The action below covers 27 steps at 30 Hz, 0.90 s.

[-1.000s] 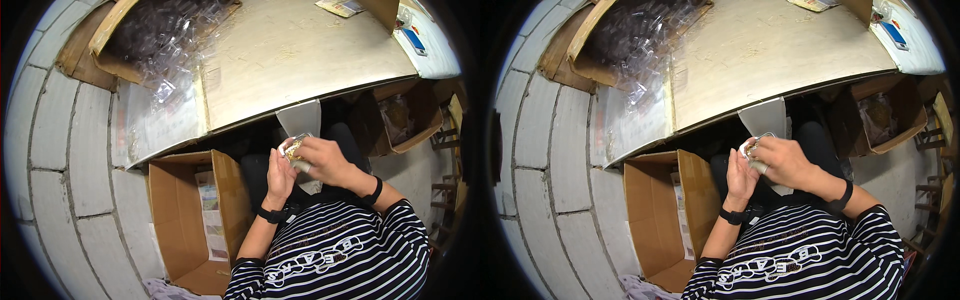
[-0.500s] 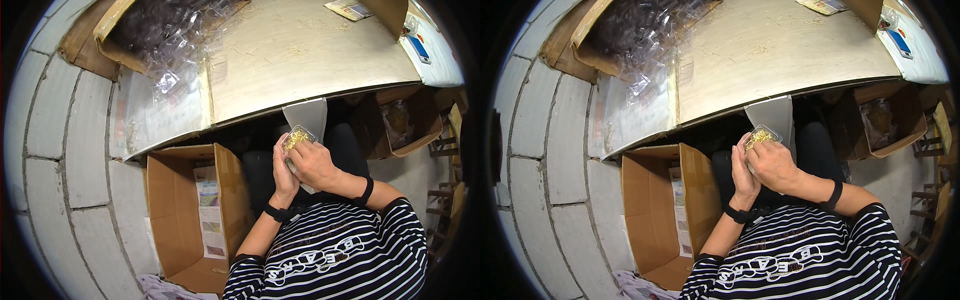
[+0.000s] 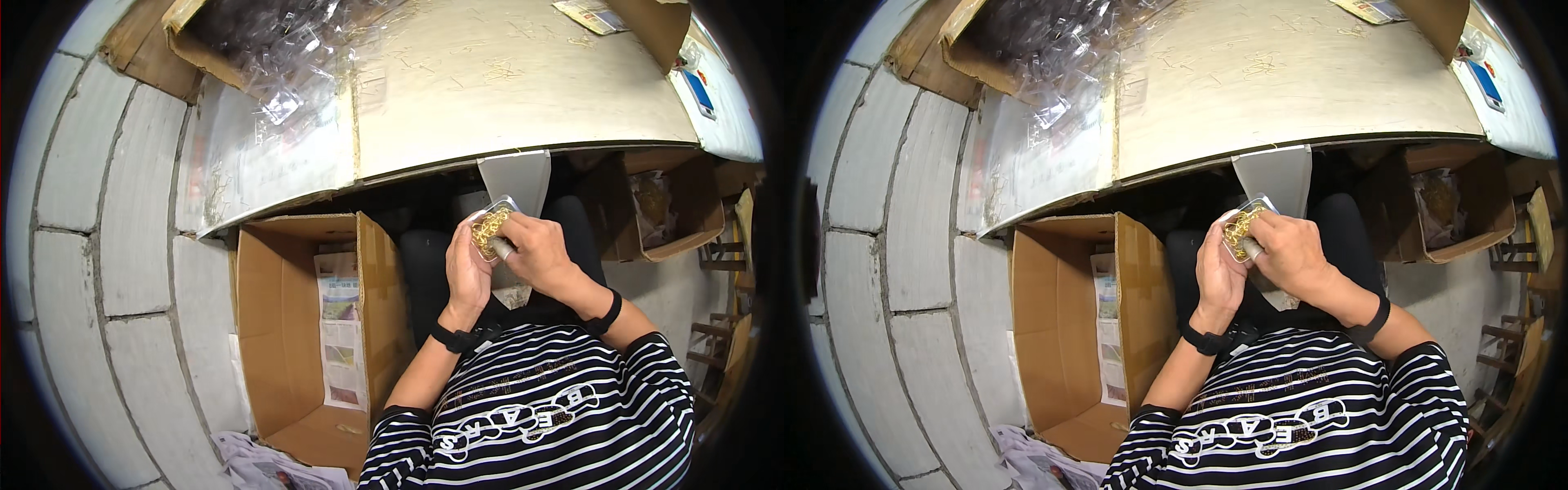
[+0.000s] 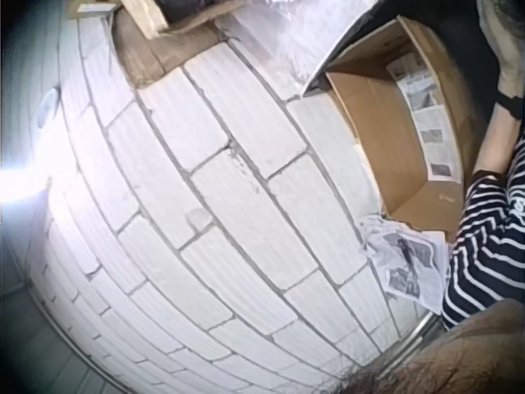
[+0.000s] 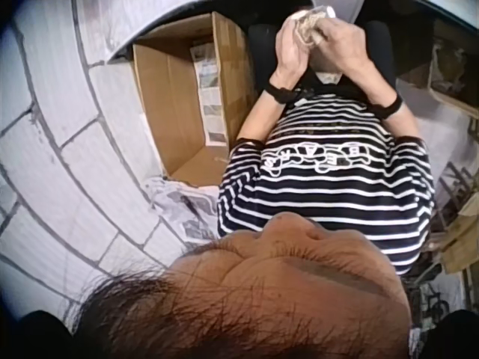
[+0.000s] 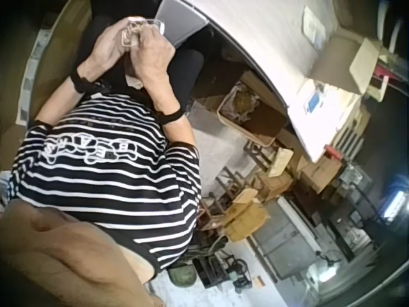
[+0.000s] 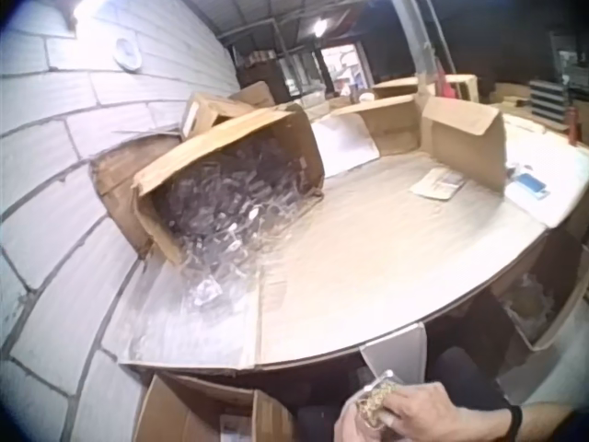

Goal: The person sits on the floor and prepares a cardboard box by lining it with a newspaper. They then repeatedly pick up small, yellow, stick-like items from a table, place them into small clear plastic bags, and put the filled bags into the box.

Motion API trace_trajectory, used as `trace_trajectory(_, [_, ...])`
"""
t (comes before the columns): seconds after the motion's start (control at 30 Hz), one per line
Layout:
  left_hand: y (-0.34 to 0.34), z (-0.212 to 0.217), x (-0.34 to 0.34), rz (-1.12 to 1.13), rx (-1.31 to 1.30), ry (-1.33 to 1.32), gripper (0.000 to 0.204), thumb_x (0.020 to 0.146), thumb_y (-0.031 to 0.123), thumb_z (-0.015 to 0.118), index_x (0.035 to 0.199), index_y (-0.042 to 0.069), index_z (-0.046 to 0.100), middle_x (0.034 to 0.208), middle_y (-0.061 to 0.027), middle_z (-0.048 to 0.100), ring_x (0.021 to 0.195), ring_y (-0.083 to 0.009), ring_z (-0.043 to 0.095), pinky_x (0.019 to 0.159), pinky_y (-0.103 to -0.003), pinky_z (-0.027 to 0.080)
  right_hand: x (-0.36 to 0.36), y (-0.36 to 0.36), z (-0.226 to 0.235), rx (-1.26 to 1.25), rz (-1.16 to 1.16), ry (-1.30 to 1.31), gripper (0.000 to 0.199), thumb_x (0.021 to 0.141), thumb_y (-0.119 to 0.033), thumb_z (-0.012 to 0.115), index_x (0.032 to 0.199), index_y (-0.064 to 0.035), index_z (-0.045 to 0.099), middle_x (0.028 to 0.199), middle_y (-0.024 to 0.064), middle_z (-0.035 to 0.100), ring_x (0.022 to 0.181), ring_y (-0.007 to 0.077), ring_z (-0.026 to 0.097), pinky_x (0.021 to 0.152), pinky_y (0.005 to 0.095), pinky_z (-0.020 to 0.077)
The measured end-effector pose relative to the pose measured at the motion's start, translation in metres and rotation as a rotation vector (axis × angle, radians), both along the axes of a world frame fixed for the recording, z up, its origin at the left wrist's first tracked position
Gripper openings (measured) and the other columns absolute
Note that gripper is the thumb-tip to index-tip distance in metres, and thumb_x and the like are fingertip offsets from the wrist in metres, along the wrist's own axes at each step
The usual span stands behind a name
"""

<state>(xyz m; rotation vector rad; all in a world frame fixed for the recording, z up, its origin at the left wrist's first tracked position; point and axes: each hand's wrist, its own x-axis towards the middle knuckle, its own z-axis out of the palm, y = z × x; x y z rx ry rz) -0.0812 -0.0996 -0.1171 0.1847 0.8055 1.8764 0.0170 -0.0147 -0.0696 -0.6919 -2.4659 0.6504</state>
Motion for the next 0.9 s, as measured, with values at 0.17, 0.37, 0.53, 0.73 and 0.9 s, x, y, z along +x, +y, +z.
trace_trajectory(0.17, [-0.002,-0.003,-0.002,-0.01,-0.013,0.001,0.035,0.102,0.027,0.035,0.122,0.003,0.049,0.116,-0.0108,0.057,0.1,-0.0208,0.061,0.074,-0.037,0.058,0.006,0.005,0.007,-0.073,0.053,0.036,0.012,0.071,-0.005,0.069,0.078,-0.0035,0.059,0.073,0.0094,0.058,0.064,0.0293,0.062,0.054,0.0378,0.0482])
trace_trajectory(0.37, [-0.009,0.012,-0.012,-0.015,-0.06,0.052,0.03,0.1,0.024,0.041,0.118,0.002,0.052,0.111,-0.0094,0.059,0.096,-0.0195,0.064,0.073,-0.037,0.06,0.024,0.023,0.022,-0.11,0.029,0.23,0.025,0.072,0.003,0.068,0.096,-0.0007,0.063,0.087,0.0113,0.063,0.076,0.0271,0.064,0.063,0.0329,0.051])
trace_trajectory(0.53, [-0.005,0.01,-0.006,0.043,-0.099,0.081,0.03,0.101,0.026,0.041,0.116,0.002,0.051,0.107,-0.0084,0.061,0.092,-0.0167,0.065,0.072,-0.031,0.059,0.018,0.009,0.007,0.188,0.387,-0.109,0.059,0.08,-0.026,0.064,0.131,-0.0024,0.047,0.14,0.0136,0.045,0.135,0.0267,0.036,0.112,0.0474,0.0232])
trace_trajectory(0.73, [-0.004,0.026,-0.007,0.031,-0.131,0.109,0.031,0.101,0.026,0.039,0.115,0.001,0.053,0.107,-0.0099,0.061,0.093,-0.0161,0.064,0.075,-0.029,0.058,0.018,0.006,0.007,0.254,0.389,-0.179,0.058,0.084,-0.026,0.061,0.133,-0.0007,0.045,0.14,0.0133,0.044,0.136,0.025,0.035,0.113,0.0477,0.0219])
trace_trajectory(0.9, [-0.006,0.025,-0.011,0.025,-0.123,0.137,0.032,0.102,0.027,0.039,0.116,0.001,0.053,0.106,-0.0093,0.061,0.092,-0.0162,0.064,0.074,-0.03,0.058,0.018,0.01,0.011,0.155,0.386,-0.068,0.055,0.082,-0.023,0.064,0.131,-0.0006,0.048,0.138,0.0143,0.047,0.132,0.0261,0.04,0.112,0.048,0.0237])
